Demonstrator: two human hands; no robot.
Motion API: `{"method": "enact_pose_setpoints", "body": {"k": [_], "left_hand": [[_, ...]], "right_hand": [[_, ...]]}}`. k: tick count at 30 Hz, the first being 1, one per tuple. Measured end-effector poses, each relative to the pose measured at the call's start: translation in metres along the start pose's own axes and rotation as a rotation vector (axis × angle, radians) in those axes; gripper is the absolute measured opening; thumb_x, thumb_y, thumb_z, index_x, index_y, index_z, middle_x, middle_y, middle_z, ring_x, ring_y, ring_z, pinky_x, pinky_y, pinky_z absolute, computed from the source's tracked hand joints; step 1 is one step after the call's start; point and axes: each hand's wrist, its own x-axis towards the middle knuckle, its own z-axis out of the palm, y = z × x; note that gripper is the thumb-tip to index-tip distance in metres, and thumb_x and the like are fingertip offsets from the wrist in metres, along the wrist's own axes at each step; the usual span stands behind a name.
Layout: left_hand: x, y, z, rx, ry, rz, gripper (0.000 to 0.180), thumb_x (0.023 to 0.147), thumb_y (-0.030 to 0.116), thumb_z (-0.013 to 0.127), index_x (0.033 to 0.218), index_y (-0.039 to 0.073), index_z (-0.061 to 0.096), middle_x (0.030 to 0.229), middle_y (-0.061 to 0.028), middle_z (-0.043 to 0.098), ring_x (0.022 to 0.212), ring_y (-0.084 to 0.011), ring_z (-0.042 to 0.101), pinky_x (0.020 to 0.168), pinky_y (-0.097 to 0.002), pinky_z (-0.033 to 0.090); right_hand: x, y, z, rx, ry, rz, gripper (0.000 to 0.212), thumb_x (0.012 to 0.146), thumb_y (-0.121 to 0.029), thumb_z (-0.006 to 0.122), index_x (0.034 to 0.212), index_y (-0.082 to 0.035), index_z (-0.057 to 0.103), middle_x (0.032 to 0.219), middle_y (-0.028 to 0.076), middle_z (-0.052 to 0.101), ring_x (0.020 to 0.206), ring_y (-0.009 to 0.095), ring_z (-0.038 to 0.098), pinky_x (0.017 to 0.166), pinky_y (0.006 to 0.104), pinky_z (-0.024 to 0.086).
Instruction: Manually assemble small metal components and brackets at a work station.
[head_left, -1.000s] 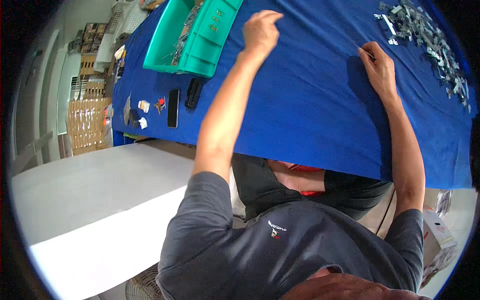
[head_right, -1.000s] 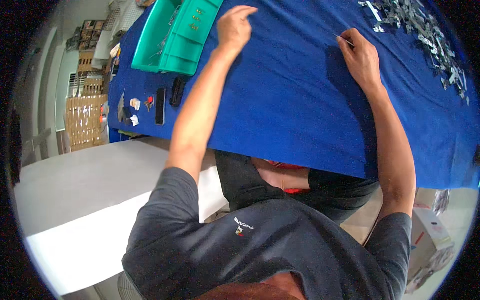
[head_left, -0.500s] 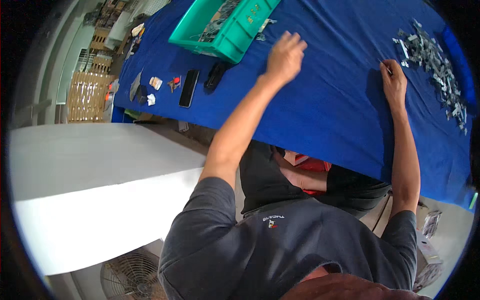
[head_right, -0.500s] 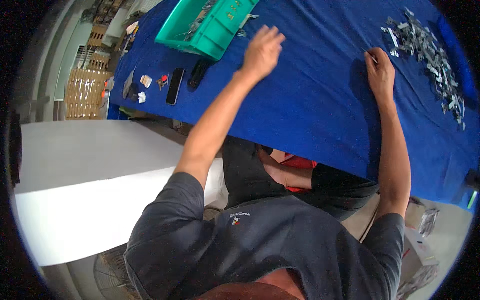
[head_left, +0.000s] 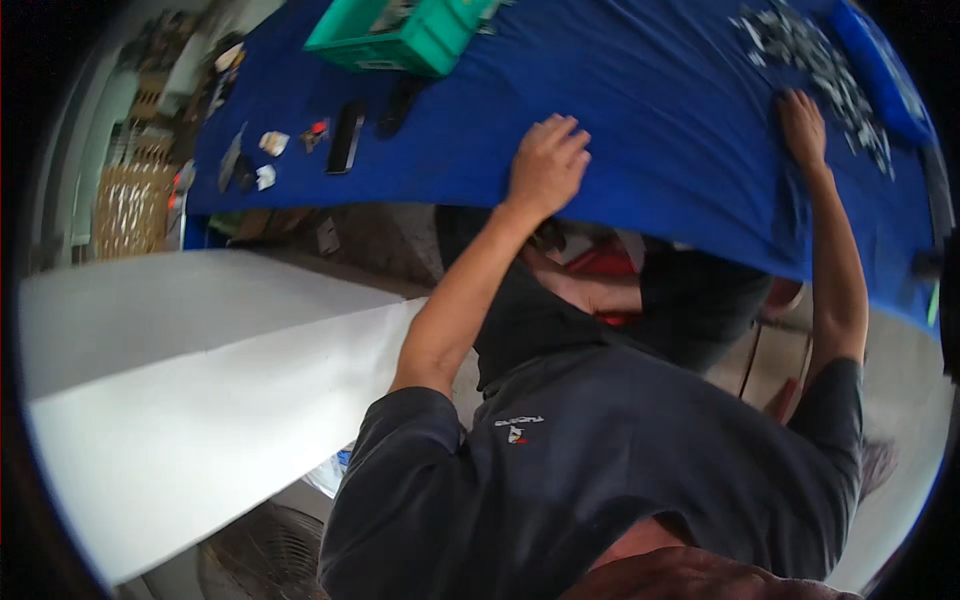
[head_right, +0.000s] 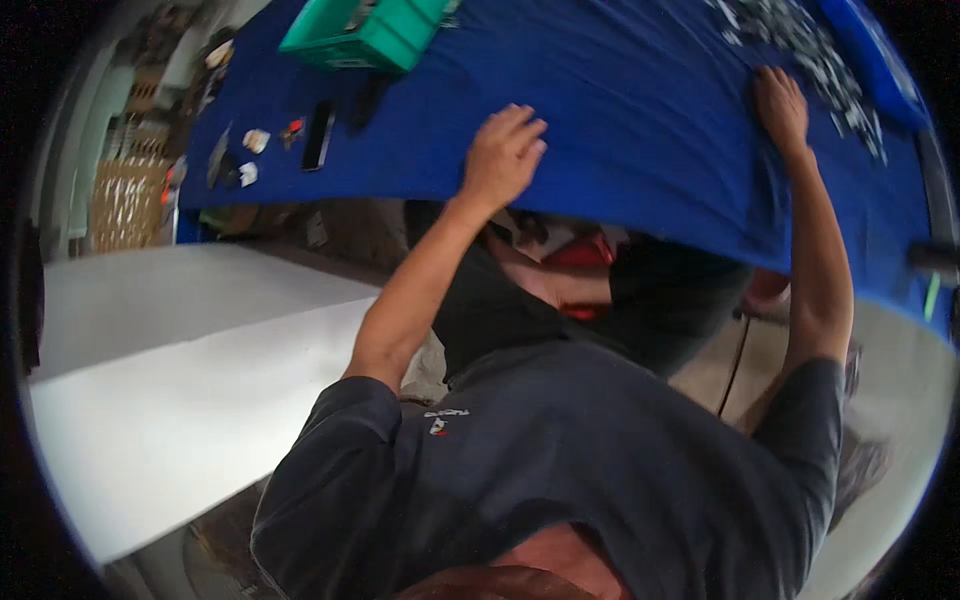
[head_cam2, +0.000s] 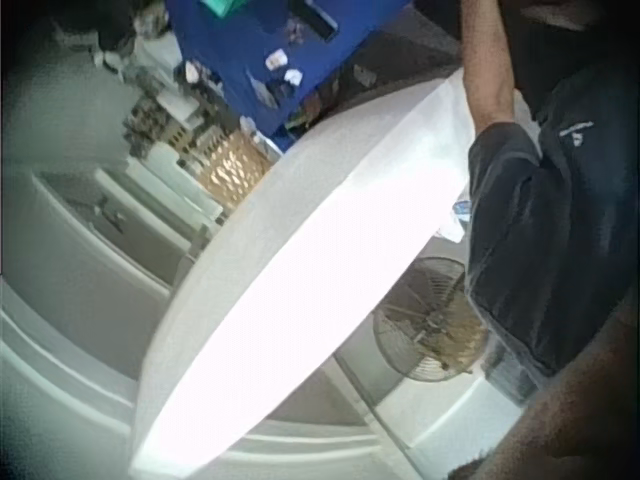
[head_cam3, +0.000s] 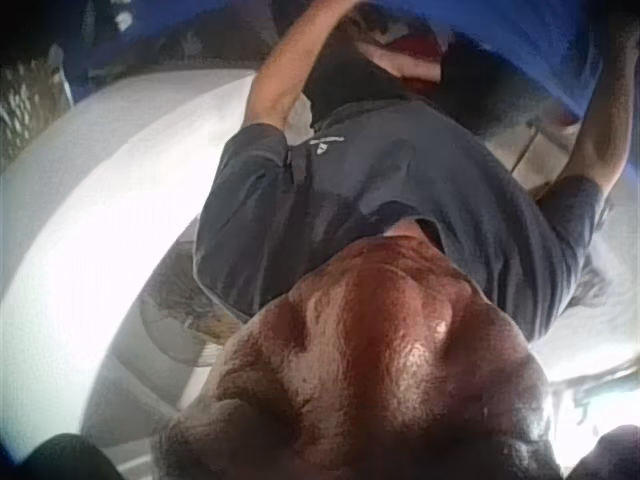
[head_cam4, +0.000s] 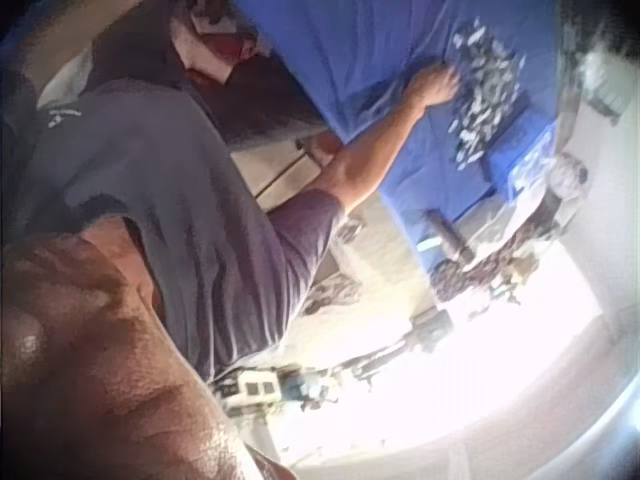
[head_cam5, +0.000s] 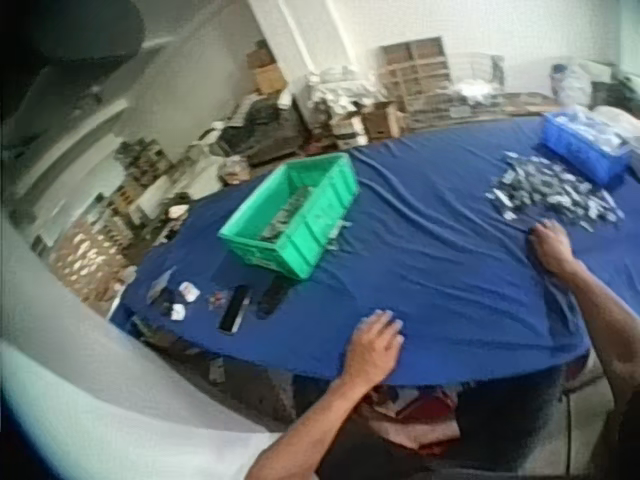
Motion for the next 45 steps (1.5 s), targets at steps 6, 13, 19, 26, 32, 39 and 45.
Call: {"method": "enact_pose_setpoints", "body": {"k": [6,13,19,26,32,39,45], "left_hand": [[0.002,-0.004,0.004,0.002,-0.003,-0.009,0.029,0.090,0.022,0.065,0.113,0.006,0.072,0.126,-0.0165,0.065,0.123,-0.0346,0.056,0.105,-0.0438,0.043],[-0.004,-0.009,0.004,0.033,-0.011,0.019,0.030,0.091,0.024,0.064,0.114,0.007,0.072,0.127,-0.0151,0.065,0.124,-0.0345,0.056,0.106,-0.0437,0.043],[0.001,-0.007,0.006,0.003,0.000,0.050,0.029,0.091,0.024,0.063,0.113,0.006,0.072,0.125,-0.0164,0.065,0.122,-0.0364,0.057,0.104,-0.0454,0.044],[-0.004,-0.008,0.002,0.016,-0.077,0.018,0.034,0.096,0.026,0.057,0.120,0.004,0.068,0.132,-0.0191,0.061,0.128,-0.0378,0.052,0.109,-0.0470,0.039],[-0.008,-0.009,0.003,0.059,-0.104,0.039,0.037,0.097,0.026,0.056,0.125,0.004,0.065,0.135,-0.0203,0.058,0.130,-0.0396,0.050,0.110,-0.0494,0.037],[-0.010,-0.003,0.002,0.092,-0.138,0.041,0.040,0.098,0.028,0.053,0.128,0.003,0.062,0.139,-0.0209,0.054,0.132,-0.0397,0.047,0.111,-0.0493,0.035],[-0.008,-0.002,0.000,0.109,-0.131,0.060,0.039,0.099,0.028,0.053,0.127,0.002,0.062,0.138,-0.0211,0.055,0.130,-0.0398,0.049,0.110,-0.0490,0.036]], "right_hand": [[-0.021,-0.010,-0.013,-0.085,-0.048,0.149,0.062,0.099,-0.053,0.047,0.147,-0.014,0.045,0.148,0.015,0.047,0.132,0.037,0.047,0.108,0.0450,0.039],[-0.100,-0.017,-0.045,0.038,0.026,0.053,0.061,0.098,-0.051,0.050,0.146,-0.014,0.046,0.148,0.017,0.047,0.135,0.037,0.044,0.110,0.0456,0.037],[-0.149,0.007,-0.060,-0.021,-0.020,0.118,0.062,0.098,-0.053,0.050,0.142,-0.010,0.051,0.145,0.018,0.049,0.136,0.035,0.043,0.112,0.0449,0.034],[-0.146,-0.008,-0.063,-0.057,-0.002,0.109,0.060,0.098,-0.053,0.049,0.138,-0.008,0.054,0.144,0.018,0.050,0.135,0.036,0.044,0.113,0.0449,0.033],[-0.145,-0.013,-0.071,-0.064,-0.053,0.154,0.060,0.099,-0.053,0.047,0.139,-0.009,0.053,0.146,0.017,0.048,0.138,0.035,0.041,0.115,0.0445,0.031],[-0.148,-0.022,-0.080,-0.031,-0.051,0.180,0.059,0.098,-0.051,0.050,0.137,-0.007,0.055,0.144,0.017,0.050,0.136,0.035,0.044,0.113,0.0439,0.033],[-0.146,-0.022,-0.082,-0.023,-0.055,0.193,0.057,0.098,-0.050,0.050,0.136,-0.007,0.056,0.144,0.016,0.050,0.136,0.033,0.044,0.114,0.0433,0.033]]}}
